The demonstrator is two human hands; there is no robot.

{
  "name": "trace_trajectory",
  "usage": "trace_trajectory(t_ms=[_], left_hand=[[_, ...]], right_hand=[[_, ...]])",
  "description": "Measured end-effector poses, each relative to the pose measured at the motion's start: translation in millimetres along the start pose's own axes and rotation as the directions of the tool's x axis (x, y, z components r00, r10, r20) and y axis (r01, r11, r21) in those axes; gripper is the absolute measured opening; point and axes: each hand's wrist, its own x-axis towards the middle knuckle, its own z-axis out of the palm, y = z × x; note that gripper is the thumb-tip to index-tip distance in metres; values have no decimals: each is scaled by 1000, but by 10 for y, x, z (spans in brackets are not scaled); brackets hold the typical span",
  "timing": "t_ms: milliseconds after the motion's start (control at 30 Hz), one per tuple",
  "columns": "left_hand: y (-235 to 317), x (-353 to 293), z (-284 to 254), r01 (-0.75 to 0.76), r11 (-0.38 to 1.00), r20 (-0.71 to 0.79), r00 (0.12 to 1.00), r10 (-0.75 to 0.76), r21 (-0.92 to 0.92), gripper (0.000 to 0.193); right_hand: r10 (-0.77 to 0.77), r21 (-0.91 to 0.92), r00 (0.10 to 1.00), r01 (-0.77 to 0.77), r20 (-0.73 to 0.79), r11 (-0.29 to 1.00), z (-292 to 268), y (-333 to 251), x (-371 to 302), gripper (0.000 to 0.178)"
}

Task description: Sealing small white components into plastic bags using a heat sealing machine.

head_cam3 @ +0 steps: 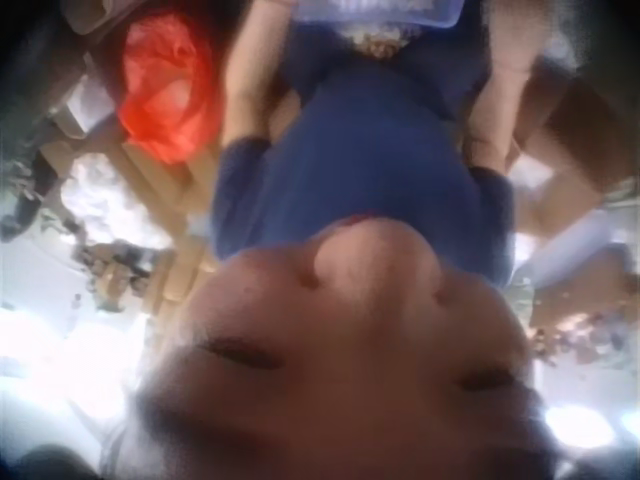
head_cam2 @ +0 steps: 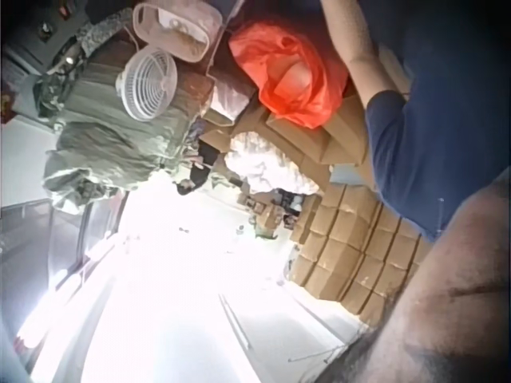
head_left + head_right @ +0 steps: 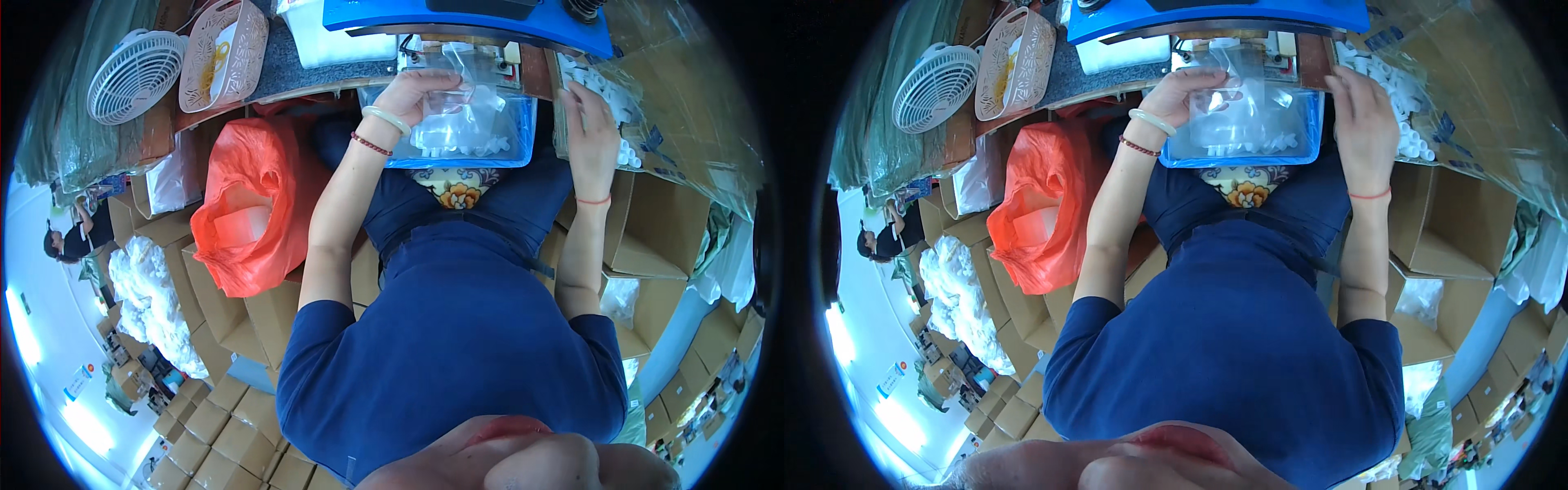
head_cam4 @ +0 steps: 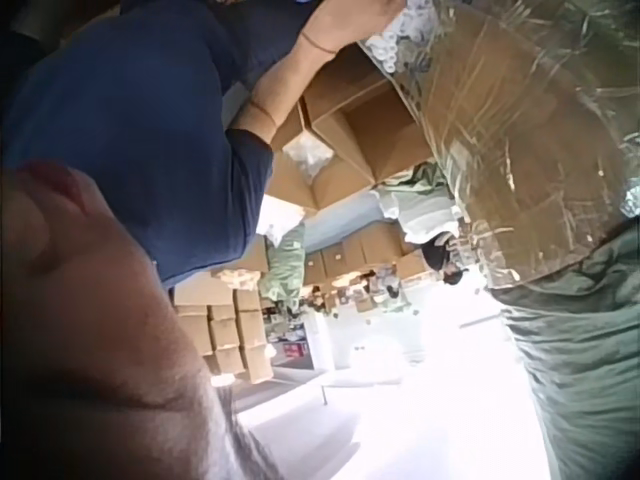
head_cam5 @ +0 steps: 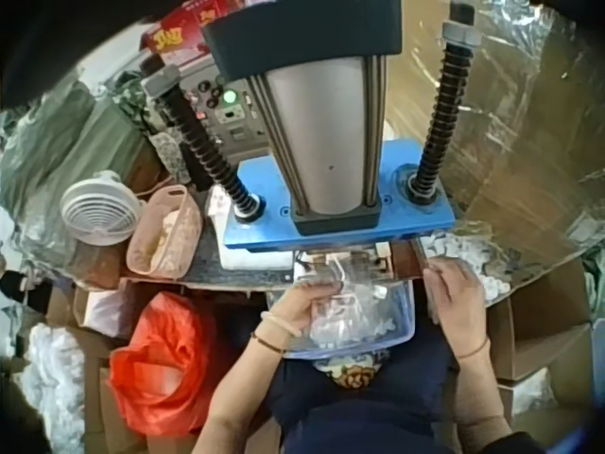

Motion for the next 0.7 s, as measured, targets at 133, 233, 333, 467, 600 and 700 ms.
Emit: trace_trajectory(t_ms=[133,233,333,467,600,700], left_hand=[[16,116,171,-49,987,32,998,45,152,30],[-49,55,152,-119,991,31,993,117,58,29],[-242,-157,17,-244,882,197,964,177,403,57],[-883,89,-650,-184,130,176,982,71,974,79],[-1477,733,-661,-201,-624,433,867,245,755,73],[-2023,1337,-1426,-181,-597,299,949,104,781,69]], right_hand=[[-20,-254,1000,17,-7,967,119,651,62,22],[-153,-144,988,153,13,978,422,1030,161,29],[-157,-175,987,162,43,971,414,1007,147,38],[-152,-196,988,156,36,968,409,1007,143,44],[-110,-180,994,104,-20,978,446,1017,54,44],[-93,-162,995,88,-29,983,403,1020,8,42]])
